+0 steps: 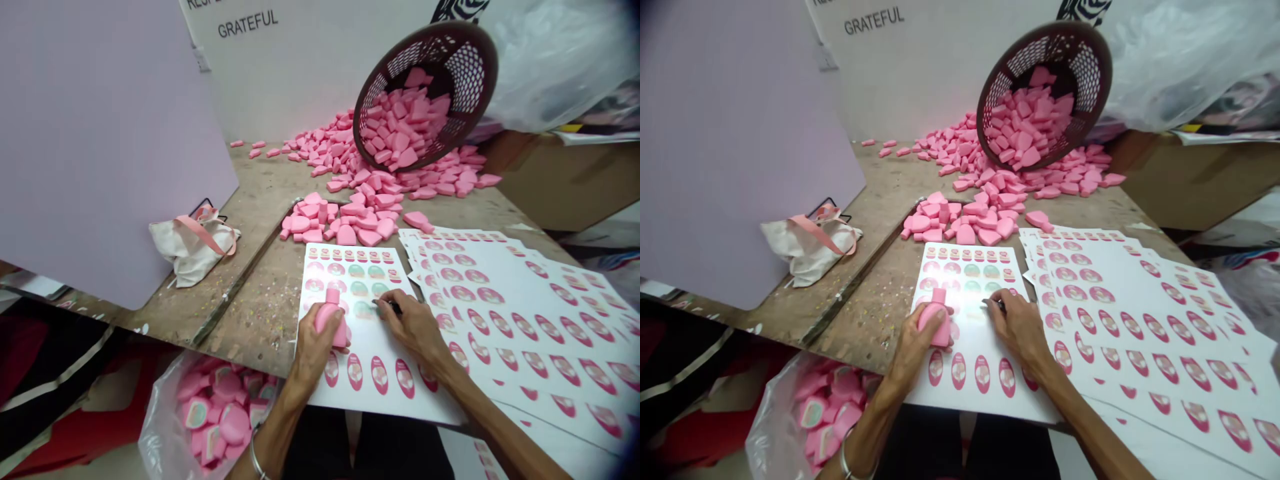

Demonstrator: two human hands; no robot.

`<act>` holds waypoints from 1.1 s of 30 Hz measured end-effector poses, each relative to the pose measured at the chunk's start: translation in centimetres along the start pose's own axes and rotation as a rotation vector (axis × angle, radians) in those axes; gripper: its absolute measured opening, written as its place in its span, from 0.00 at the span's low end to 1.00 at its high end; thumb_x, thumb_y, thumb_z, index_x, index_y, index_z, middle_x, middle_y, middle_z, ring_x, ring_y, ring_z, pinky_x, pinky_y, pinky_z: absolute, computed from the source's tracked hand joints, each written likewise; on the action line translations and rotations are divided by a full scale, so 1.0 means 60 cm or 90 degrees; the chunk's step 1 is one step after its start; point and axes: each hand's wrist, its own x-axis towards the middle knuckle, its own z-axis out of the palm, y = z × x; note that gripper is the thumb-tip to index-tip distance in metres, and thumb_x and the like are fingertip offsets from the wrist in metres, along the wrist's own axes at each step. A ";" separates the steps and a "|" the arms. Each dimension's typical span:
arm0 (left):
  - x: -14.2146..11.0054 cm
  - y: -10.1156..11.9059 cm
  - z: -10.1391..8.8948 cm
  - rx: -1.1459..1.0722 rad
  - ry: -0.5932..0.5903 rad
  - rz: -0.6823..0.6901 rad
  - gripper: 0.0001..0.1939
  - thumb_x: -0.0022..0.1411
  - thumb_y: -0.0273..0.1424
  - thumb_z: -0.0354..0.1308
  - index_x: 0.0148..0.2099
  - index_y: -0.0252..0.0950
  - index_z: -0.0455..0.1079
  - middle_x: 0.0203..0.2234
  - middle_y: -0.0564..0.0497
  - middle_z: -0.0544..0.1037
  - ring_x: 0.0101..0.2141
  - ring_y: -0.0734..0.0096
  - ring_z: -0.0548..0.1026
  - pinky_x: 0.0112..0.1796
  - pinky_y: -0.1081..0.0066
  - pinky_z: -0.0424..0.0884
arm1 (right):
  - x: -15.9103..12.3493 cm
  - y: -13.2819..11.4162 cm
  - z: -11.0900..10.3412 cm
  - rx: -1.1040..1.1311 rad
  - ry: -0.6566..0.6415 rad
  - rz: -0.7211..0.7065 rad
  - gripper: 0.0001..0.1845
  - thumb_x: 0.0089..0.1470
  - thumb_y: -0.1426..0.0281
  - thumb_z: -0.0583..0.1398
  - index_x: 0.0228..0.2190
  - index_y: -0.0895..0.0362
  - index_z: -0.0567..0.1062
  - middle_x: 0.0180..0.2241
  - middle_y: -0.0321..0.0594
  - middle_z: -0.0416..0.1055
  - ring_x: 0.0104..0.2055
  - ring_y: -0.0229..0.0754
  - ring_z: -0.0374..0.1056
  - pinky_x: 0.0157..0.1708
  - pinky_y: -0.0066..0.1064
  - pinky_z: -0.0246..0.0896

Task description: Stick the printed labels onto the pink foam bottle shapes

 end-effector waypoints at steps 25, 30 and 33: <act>0.020 -0.031 0.043 0.010 -0.012 0.038 0.22 0.60 0.49 0.53 0.42 0.34 0.67 0.24 0.53 0.71 0.22 0.70 0.75 0.23 0.74 0.72 | -0.011 -0.002 -0.002 0.115 0.111 -0.028 0.13 0.51 0.59 0.61 0.25 0.55 0.69 0.25 0.36 0.69 0.28 0.40 0.64 0.32 0.33 0.58; 0.010 -0.021 0.041 -0.203 -0.025 -0.063 0.34 0.62 0.55 0.41 0.46 0.27 0.69 0.25 0.46 0.75 0.25 0.67 0.76 0.26 0.71 0.73 | -0.022 -0.040 -0.044 0.321 0.058 0.102 0.16 0.49 0.55 0.62 0.26 0.55 0.71 0.24 0.34 0.67 0.26 0.37 0.61 0.26 0.29 0.56; 0.003 -0.012 0.045 -0.265 -0.047 -0.062 0.34 0.63 0.55 0.41 0.47 0.29 0.69 0.29 0.46 0.77 0.27 0.67 0.77 0.26 0.71 0.74 | -0.030 -0.066 -0.047 0.337 0.023 0.103 0.15 0.49 0.56 0.62 0.29 0.55 0.73 0.24 0.33 0.67 0.27 0.37 0.61 0.27 0.29 0.56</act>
